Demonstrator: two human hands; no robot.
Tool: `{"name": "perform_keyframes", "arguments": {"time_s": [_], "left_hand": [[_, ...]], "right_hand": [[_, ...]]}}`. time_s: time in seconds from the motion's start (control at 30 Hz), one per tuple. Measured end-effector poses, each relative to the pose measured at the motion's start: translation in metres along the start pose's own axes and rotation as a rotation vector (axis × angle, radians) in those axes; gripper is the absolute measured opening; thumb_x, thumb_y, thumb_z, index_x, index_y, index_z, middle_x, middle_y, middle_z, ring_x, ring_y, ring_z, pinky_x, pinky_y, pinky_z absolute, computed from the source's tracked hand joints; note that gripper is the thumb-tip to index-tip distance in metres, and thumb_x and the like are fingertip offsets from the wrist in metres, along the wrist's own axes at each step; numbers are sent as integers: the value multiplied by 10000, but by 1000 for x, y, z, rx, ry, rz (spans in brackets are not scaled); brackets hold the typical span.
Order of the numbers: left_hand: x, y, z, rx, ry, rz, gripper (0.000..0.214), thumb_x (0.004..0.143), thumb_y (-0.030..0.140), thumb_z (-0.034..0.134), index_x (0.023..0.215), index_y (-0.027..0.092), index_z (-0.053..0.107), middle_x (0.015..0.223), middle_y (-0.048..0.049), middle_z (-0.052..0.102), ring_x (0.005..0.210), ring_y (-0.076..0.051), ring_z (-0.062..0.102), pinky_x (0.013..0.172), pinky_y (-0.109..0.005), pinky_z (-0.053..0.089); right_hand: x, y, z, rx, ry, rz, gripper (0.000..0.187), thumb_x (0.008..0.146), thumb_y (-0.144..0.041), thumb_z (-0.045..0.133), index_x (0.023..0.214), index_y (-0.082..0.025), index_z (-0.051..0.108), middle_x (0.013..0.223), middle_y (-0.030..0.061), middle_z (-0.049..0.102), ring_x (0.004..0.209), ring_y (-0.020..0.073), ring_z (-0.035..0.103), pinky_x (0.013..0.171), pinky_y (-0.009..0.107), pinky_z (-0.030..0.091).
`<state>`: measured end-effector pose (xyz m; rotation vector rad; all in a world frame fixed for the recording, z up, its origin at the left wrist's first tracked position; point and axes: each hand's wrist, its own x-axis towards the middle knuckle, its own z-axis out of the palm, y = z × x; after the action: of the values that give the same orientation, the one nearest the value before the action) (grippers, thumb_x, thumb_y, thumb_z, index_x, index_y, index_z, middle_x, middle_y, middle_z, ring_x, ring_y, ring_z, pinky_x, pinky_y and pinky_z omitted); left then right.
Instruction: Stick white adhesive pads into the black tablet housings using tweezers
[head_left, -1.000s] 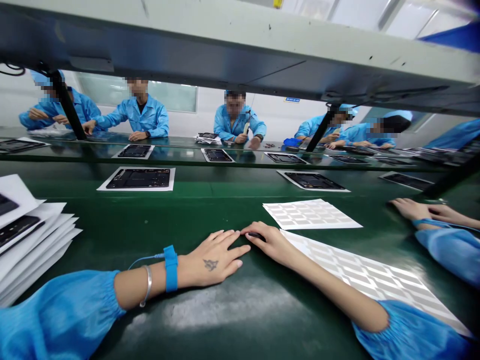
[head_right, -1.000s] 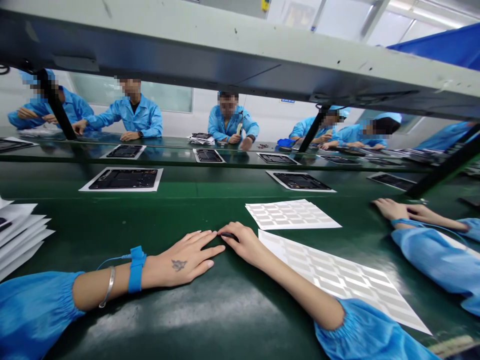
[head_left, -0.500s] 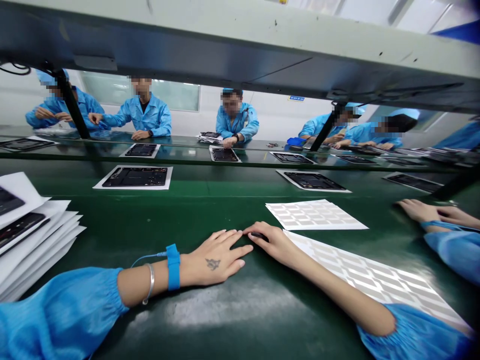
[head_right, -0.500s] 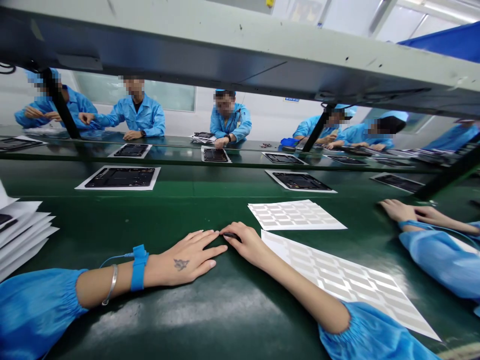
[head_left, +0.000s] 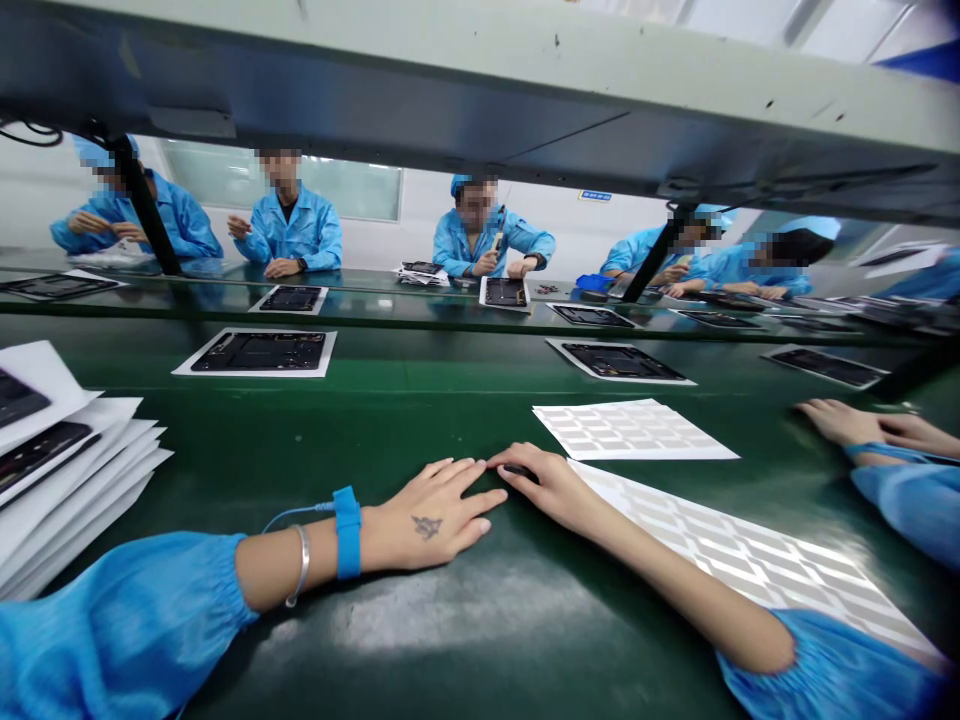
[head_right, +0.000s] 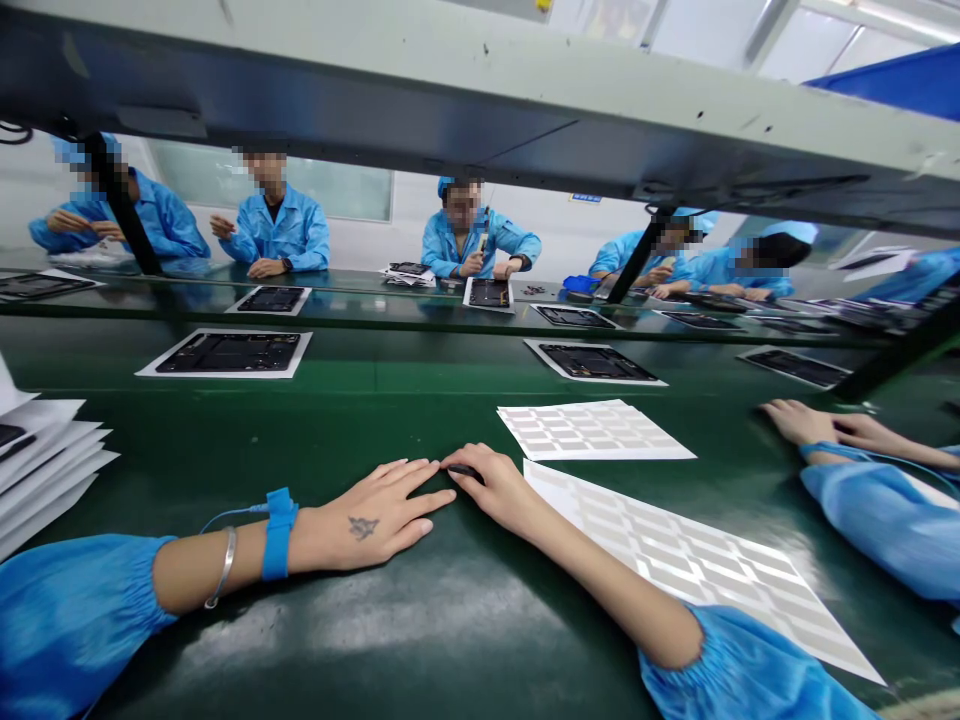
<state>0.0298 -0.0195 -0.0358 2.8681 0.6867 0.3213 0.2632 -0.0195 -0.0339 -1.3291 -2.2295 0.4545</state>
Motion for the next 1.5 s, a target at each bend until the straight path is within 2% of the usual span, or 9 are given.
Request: {"name": "perform_keyframes", "arguments": {"time_s": [0.83, 1.0, 1.1, 1.33, 1.5], "left_hand": [[1, 0, -2, 32, -15, 21, 441, 1031, 331, 368, 1440, 188, 448, 1525, -175, 369, 1433, -330, 327, 1170, -519, 293], [-2, -1, -6, 16, -38, 141, 376, 1032, 280, 345, 1359, 201, 511, 1439, -102, 502, 1399, -276, 390, 1177, -530, 287], [-4, 0, -8, 32, -32, 201, 354, 1033, 275, 338, 1320, 203, 531, 1395, -95, 538, 1377, -269, 416, 1165, -526, 309], [-3, 3, -1, 80, 26, 186, 314, 1001, 238, 401, 1286, 203, 530, 1331, -88, 574, 1349, -260, 441, 1151, -496, 334], [-6, 4, -1, 74, 54, 186, 320, 992, 249, 418, 1298, 222, 508, 1345, -74, 563, 1341, -244, 444, 1157, -481, 325]], "right_hand": [[0, -1, 0, -9, -5, -3, 243, 933, -247, 468, 993, -228, 703, 940, 73, 731, 903, 227, 652, 818, 371, 498], [-1, 0, 0, -8, 1, 3, 238, 926, -230, 473, 1003, -222, 697, 959, 75, 734, 922, 228, 652, 831, 372, 499], [0, 1, 1, -8, 3, 5, 233, 924, -222, 475, 1001, -218, 695, 964, 75, 734, 925, 224, 655, 830, 365, 500], [-1, -5, 5, -48, 18, 6, 236, 904, -155, 474, 979, -220, 688, 929, 73, 725, 894, 216, 656, 790, 340, 503], [14, -10, 2, -182, -90, -45, 240, 899, -127, 491, 958, -221, 703, 919, 57, 733, 897, 205, 650, 779, 309, 500]]}}
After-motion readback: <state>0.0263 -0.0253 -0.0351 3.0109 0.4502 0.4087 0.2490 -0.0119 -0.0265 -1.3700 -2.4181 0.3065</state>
